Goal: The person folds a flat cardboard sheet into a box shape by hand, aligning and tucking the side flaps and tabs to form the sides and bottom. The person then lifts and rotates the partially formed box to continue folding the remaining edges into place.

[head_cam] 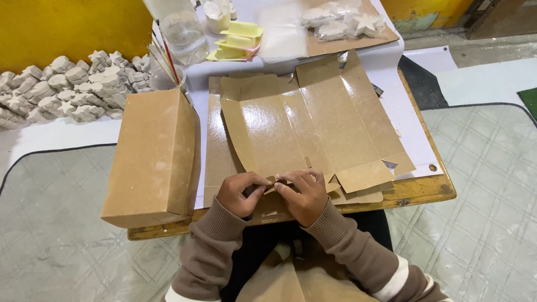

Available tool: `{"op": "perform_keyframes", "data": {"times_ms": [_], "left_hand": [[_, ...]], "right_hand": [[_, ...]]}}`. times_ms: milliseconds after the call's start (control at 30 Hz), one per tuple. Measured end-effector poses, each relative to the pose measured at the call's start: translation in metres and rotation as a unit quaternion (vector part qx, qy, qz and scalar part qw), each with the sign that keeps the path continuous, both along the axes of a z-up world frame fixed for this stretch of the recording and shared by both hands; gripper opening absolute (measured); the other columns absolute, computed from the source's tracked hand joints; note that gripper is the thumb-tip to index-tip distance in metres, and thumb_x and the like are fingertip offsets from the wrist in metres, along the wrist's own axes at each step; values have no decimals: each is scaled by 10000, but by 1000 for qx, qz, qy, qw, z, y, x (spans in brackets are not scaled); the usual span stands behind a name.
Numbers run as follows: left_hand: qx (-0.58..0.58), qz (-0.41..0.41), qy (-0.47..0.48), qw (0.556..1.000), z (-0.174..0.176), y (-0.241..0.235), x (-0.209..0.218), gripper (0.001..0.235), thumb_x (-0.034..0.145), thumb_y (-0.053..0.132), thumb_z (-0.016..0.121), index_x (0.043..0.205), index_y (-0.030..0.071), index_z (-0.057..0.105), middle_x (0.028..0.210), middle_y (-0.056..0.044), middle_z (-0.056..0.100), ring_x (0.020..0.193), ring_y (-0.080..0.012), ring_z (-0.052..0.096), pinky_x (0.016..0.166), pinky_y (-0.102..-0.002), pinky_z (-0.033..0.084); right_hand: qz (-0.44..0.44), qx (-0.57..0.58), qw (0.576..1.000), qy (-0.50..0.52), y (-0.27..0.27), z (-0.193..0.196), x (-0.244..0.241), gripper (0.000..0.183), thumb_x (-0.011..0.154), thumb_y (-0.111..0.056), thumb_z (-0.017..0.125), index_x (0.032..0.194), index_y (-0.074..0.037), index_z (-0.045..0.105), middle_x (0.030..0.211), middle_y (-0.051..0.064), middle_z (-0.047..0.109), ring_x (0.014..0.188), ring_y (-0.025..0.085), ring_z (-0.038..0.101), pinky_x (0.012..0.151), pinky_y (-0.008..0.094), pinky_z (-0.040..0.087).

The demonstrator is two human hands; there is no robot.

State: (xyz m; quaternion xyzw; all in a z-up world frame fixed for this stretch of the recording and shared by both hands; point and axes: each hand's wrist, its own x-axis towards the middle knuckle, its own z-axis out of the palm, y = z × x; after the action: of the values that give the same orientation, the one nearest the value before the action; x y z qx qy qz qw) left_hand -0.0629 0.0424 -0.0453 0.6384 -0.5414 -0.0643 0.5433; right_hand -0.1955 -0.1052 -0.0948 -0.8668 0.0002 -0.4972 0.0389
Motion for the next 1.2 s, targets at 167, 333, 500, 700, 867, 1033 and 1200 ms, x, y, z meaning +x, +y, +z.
{"op": "perform_keyframes", "data": {"times_ms": [167,333,500,700,867,1033,1200], "left_hand": [[2,0,-2,1000,4,3,-3,112,826,79,759,934,98,738,568,-95,649,409,-236,553,430,-326,478],[-8,-13,-28,999,-5,0,-3,384,729,307,896,1011,102,734,679,-75,705,447,-183,585,436,-332,505],[42,23,-94,994,-21,1,2,292,746,26,795,1001,140,712,790,-55,744,543,-259,642,547,-385,549],[42,38,-101,993,-31,1,8,268,754,40,800,963,180,708,835,-8,764,632,-261,696,610,-380,569],[33,32,-93,995,-32,-1,10,235,765,65,802,942,188,707,802,9,749,621,-252,690,603,-365,555],[17,38,-131,991,-24,0,6,200,797,81,771,939,204,704,829,53,739,591,-176,661,619,-316,537],[-11,-37,-56,998,-15,7,7,151,889,201,630,997,136,714,853,-53,722,692,-298,701,643,-361,563]], "right_hand": [[0,14,1000,5,1,0,-4,88,928,-185,726,865,-244,712,942,-58,706,883,152,700,828,381,443],[-10,19,1000,5,0,1,-6,85,954,-192,705,881,-236,700,938,-61,696,874,146,701,812,363,455],[-7,32,999,18,1,4,-5,91,931,-191,729,873,-251,692,931,-76,700,878,140,701,824,352,454],[2,60,997,45,-2,12,0,120,894,-175,759,828,-248,691,882,-100,706,858,123,709,817,341,464],[6,74,990,120,-10,8,-2,35,904,-293,737,906,-285,703,922,-112,717,921,118,710,887,391,449],[79,198,934,286,-35,70,5,128,975,-208,659,1076,-219,737,942,0,780,949,209,736,863,429,471],[141,264,727,618,-41,111,46,250,997,-286,604,1151,-148,743,1022,123,796,1034,376,741,905,497,561]]}}
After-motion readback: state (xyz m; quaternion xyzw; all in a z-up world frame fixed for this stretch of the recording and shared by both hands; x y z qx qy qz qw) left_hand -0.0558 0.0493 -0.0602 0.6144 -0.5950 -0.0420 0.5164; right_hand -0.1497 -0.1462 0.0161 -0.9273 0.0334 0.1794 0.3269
